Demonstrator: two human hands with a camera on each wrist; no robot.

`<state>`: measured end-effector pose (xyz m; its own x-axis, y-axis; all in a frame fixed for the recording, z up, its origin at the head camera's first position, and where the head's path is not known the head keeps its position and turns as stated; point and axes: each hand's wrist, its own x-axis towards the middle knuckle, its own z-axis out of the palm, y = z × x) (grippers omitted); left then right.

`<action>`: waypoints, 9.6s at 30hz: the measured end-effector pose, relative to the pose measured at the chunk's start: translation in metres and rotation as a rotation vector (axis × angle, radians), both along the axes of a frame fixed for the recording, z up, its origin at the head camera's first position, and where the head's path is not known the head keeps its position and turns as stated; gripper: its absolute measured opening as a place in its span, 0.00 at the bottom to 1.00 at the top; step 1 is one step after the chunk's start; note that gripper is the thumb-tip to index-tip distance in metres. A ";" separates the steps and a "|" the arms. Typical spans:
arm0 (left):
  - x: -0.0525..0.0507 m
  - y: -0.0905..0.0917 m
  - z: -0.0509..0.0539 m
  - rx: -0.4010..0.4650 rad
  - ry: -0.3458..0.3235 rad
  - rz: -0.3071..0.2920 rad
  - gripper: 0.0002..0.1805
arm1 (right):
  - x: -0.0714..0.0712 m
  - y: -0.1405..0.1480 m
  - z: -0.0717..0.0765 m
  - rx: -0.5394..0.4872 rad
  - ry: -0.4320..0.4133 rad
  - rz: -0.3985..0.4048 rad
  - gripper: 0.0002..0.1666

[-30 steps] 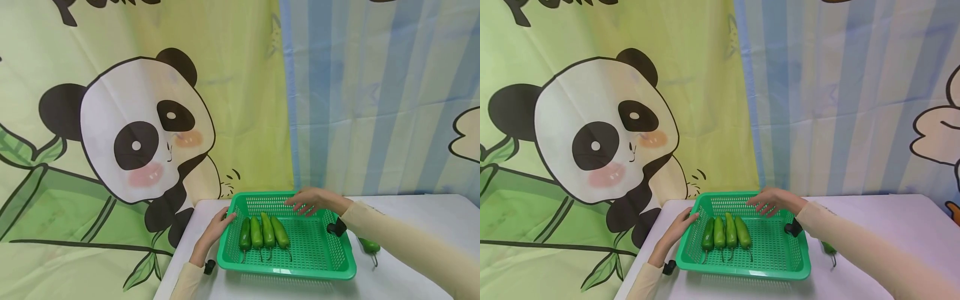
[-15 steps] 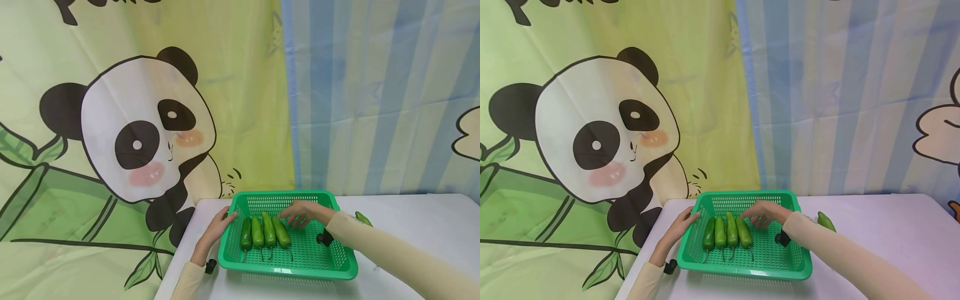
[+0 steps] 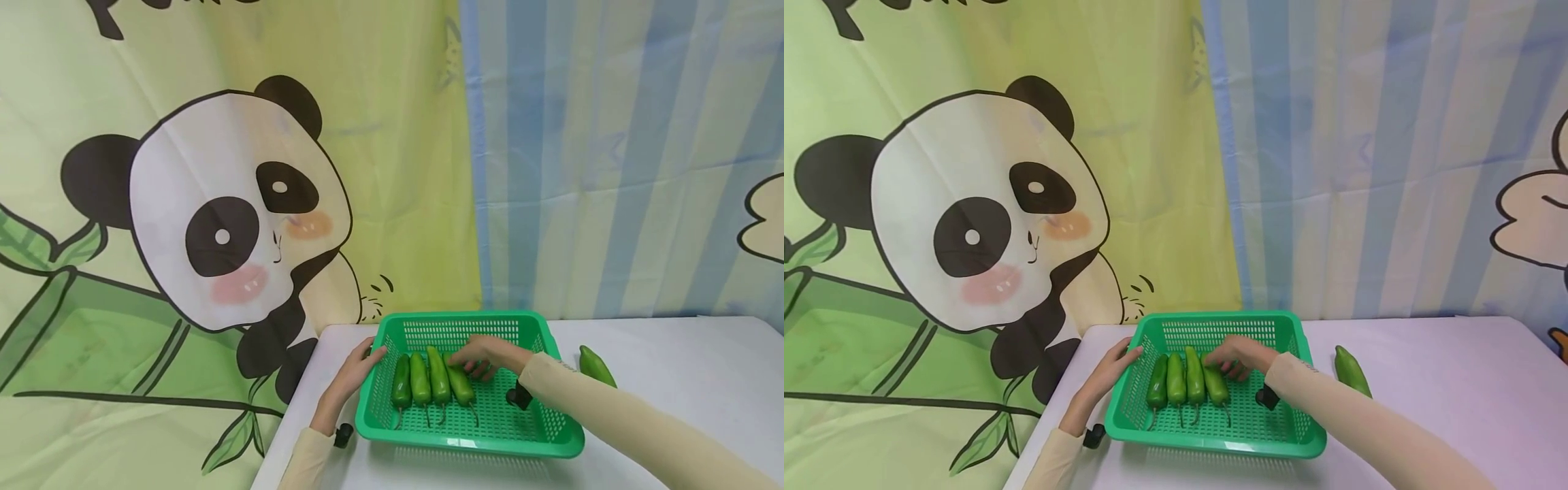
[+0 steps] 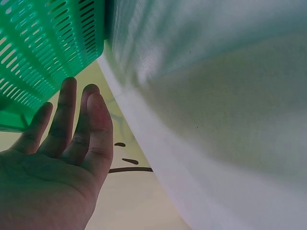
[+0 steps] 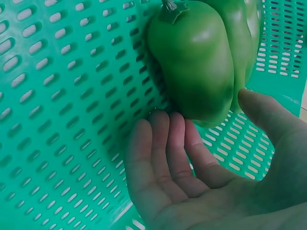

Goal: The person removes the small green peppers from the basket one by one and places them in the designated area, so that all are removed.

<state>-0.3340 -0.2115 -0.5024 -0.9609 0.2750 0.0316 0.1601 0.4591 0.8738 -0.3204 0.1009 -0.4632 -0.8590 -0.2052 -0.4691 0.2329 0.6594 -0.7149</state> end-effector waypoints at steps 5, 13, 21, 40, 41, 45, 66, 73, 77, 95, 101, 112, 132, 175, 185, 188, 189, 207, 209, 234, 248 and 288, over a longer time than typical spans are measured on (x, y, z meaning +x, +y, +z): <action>-0.001 -0.001 -0.001 0.006 -0.006 -0.015 0.29 | -0.002 -0.005 -0.003 0.044 0.001 -0.017 0.25; 0.001 -0.001 0.000 -0.013 0.004 0.006 0.30 | -0.008 -0.013 -0.008 0.095 0.027 -0.029 0.30; 0.000 -0.001 0.000 -0.034 0.011 0.006 0.30 | -0.011 -0.018 -0.011 0.118 0.016 -0.048 0.34; -0.001 -0.002 -0.002 -0.019 0.014 0.004 0.31 | -0.009 -0.010 -0.007 0.061 -0.013 -0.035 0.34; -0.001 -0.002 -0.002 -0.018 0.011 0.005 0.30 | -0.008 -0.010 -0.006 0.061 -0.019 -0.035 0.34; -0.001 -0.001 -0.001 -0.015 0.008 0.008 0.30 | -0.008 -0.009 -0.003 0.058 -0.031 -0.039 0.31; 0.002 0.001 0.002 0.010 0.004 0.023 0.29 | -0.005 0.001 0.021 -0.004 -0.045 0.023 0.39; 0.000 -0.001 0.000 0.002 -0.001 -0.002 0.30 | -0.005 0.009 0.029 -0.040 -0.052 0.056 0.39; 0.000 -0.001 0.000 0.009 -0.014 -0.005 0.30 | -0.005 0.017 0.037 -0.089 -0.075 0.069 0.37; -0.001 0.001 0.000 0.042 -0.020 0.006 0.29 | -0.002 0.060 0.074 -0.191 -0.080 0.053 0.37; -0.001 0.000 -0.001 0.060 -0.021 0.006 0.30 | 0.000 0.077 0.083 -0.216 -0.078 0.049 0.40; 0.000 0.000 -0.003 0.066 -0.029 -0.005 0.31 | 0.003 0.105 0.093 -0.199 -0.074 0.034 0.40; 0.020 0.006 0.033 0.104 -0.072 -0.043 0.28 | 0.010 0.179 0.089 -0.193 -0.080 0.018 0.30; 0.002 0.002 0.001 0.126 -0.055 -0.003 0.30 | 0.031 0.279 -0.008 0.156 -0.091 -0.073 0.34; 0.001 0.000 -0.002 0.128 -0.052 -0.011 0.31 | 0.028 0.272 -0.011 0.241 -0.090 -0.105 0.31; 0.001 0.001 -0.001 0.124 -0.055 -0.002 0.31 | 0.025 0.272 -0.015 0.252 -0.093 -0.119 0.32; 0.001 0.001 -0.001 0.121 -0.052 0.002 0.31 | 0.025 0.272 -0.016 0.254 -0.092 -0.122 0.32; 0.000 0.001 -0.002 0.115 -0.049 0.009 0.31 | 0.029 0.270 -0.016 0.291 -0.073 -0.098 0.32; 0.000 0.001 -0.002 0.125 -0.055 0.006 0.31 | 0.029 0.270 -0.016 0.293 -0.071 -0.098 0.32; 0.002 0.001 0.003 0.136 -0.081 0.001 0.30 | 0.021 0.270 0.025 0.301 -0.072 -0.042 0.45; 0.018 0.004 0.029 0.145 -0.102 -0.051 0.30 | 0.014 0.258 0.070 0.131 -0.007 0.061 0.46; 0.020 0.005 0.029 0.139 -0.092 -0.038 0.29 | -0.004 0.064 0.062 -0.090 -0.027 0.188 0.42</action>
